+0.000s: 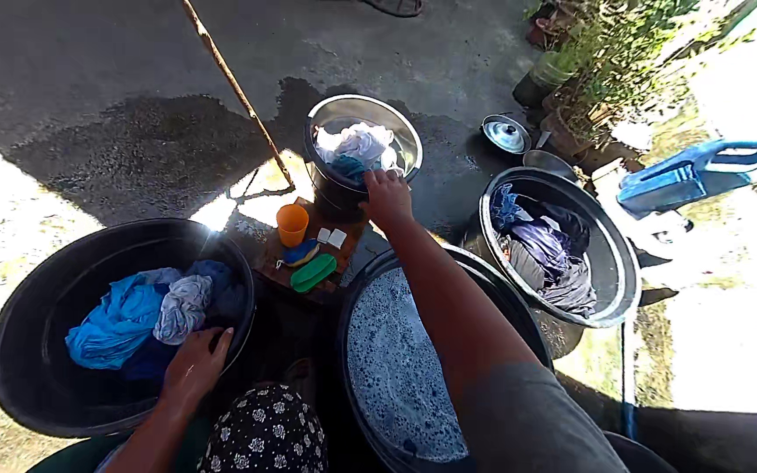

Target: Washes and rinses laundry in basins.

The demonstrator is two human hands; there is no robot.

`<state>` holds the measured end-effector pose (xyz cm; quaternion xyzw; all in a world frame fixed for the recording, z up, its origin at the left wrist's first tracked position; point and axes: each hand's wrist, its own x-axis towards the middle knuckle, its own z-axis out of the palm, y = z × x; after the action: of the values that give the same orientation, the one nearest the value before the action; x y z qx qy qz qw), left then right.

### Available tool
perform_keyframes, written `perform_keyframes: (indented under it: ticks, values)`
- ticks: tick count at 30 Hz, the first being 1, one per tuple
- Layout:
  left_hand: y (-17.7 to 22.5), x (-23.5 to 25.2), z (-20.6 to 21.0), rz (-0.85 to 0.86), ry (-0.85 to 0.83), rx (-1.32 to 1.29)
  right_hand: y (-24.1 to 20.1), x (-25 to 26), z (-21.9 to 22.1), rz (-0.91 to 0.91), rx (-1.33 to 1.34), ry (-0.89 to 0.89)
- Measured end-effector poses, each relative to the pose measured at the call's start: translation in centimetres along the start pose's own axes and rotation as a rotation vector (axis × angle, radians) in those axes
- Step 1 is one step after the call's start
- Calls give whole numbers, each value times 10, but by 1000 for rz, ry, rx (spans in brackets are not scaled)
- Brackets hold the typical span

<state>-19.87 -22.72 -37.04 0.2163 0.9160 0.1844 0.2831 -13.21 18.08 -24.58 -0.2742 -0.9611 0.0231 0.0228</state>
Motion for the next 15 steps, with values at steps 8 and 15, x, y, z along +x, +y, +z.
perform_keyframes:
  ticks: [8,15]
  values:
    - [-2,0,-1,-22,-51,-34,18,24,9,-11,30,-33]
    - [-1,-1,-2,-39,-59,-29,34,13,-30,116,106,-14]
